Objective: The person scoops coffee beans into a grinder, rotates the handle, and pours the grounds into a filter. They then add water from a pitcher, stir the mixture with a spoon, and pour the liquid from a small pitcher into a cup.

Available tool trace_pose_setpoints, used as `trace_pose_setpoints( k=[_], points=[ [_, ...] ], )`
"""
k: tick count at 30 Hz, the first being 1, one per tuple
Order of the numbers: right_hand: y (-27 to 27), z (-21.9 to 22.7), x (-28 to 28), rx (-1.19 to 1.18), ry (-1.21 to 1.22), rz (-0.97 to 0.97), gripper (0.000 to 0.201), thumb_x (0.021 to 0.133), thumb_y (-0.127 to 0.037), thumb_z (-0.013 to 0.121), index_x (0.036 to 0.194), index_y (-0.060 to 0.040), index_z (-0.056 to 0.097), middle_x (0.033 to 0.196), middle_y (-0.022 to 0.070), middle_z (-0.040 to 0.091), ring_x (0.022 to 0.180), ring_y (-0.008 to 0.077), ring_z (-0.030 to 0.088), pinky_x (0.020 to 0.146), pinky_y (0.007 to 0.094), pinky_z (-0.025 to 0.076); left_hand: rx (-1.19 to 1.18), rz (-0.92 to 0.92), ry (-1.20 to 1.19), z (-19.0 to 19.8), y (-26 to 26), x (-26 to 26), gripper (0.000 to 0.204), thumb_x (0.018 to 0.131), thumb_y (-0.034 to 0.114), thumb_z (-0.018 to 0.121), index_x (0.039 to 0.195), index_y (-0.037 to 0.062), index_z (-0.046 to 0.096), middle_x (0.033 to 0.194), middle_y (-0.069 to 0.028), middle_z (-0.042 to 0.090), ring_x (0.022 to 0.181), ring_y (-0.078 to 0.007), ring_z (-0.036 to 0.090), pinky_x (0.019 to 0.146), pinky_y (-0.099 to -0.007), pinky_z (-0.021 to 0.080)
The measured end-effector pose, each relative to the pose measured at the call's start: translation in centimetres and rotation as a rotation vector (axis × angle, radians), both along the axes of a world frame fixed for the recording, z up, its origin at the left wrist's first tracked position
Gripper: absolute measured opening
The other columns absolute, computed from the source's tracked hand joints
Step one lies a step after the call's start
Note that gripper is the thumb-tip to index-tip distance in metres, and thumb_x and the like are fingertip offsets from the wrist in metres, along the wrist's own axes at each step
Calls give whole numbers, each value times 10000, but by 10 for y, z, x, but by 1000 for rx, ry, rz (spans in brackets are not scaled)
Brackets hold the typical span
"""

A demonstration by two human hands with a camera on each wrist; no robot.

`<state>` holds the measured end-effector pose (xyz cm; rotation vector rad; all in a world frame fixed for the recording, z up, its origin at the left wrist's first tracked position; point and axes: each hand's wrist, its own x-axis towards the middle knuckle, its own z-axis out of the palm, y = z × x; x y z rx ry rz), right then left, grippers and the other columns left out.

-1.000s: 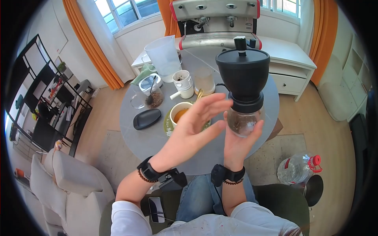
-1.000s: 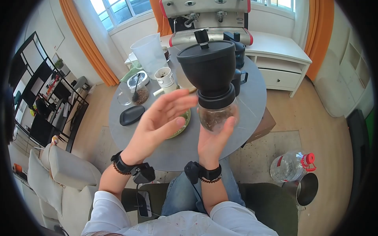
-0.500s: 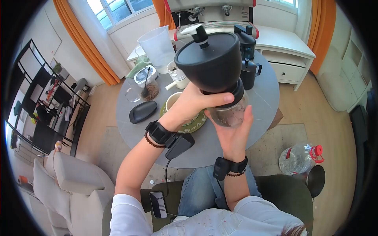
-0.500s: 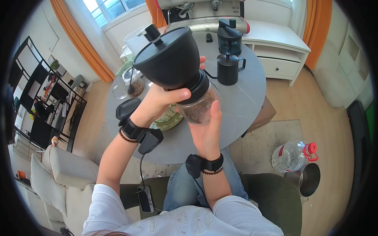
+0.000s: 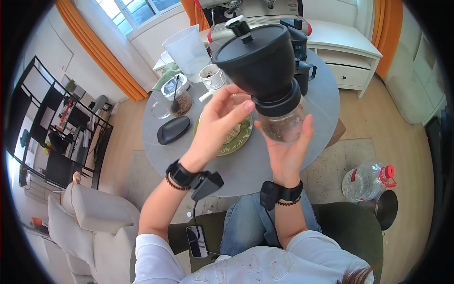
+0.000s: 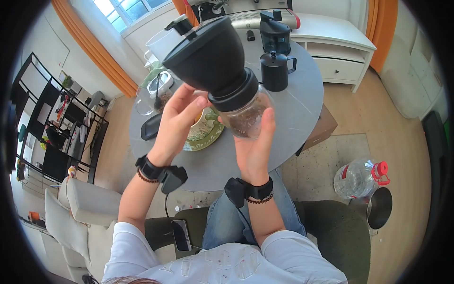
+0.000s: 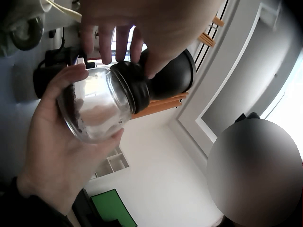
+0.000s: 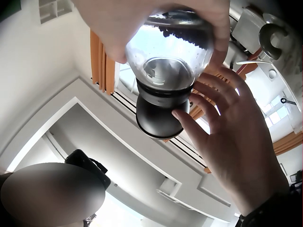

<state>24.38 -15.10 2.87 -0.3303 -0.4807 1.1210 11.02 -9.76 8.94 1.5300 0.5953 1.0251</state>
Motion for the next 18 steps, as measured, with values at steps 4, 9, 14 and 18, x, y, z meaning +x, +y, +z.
trace_pose_setpoints(
  k=[4, 9, 14, 18],
  points=[
    [4, -9, 6, 69, 2, 179, 663, 982, -581, 367, 1355, -39, 443, 1275, 112, 574, 1149, 223, 580, 885, 396, 512, 107, -29, -71, 7, 21, 5, 541, 813, 94, 757, 1274, -2, 492, 1198, -81, 575, 1089, -163, 567, 933, -340, 484],
    [6, -10, 0, 59, -152, 261, 764, 946, -685, 289, 1353, -60, 459, 1221, 107, 604, 1029, 268, 622, 782, 398, 500, 23, -192, -51, 11, 22, 7, 600, 775, 164, 789, 1275, -11, 506, 1152, -99, 606, 1049, -168, 586, 901, -342, 499],
    [2, -9, -5, 27, -176, 230, 763, 925, -664, 427, 1390, -59, 398, 1309, 91, 522, 1184, 233, 527, 904, 405, 474, 129, -76, 7, 13, 14, 11, 738, 786, 299, 755, 1370, -8, 423, 1322, -171, 537, 1198, -267, 566, 1015, -395, 467],
    [3, -13, -13, 98, -260, 38, 876, 809, -453, 739, 1457, -96, 270, 1391, 76, 414, 1295, 218, 417, 1053, 414, 401, 147, 19, -46, 22, 8, 11, 692, 810, 289, 725, 1360, -7, 425, 1280, -157, 546, 1187, -281, 578, 999, -415, 482]
  ],
)
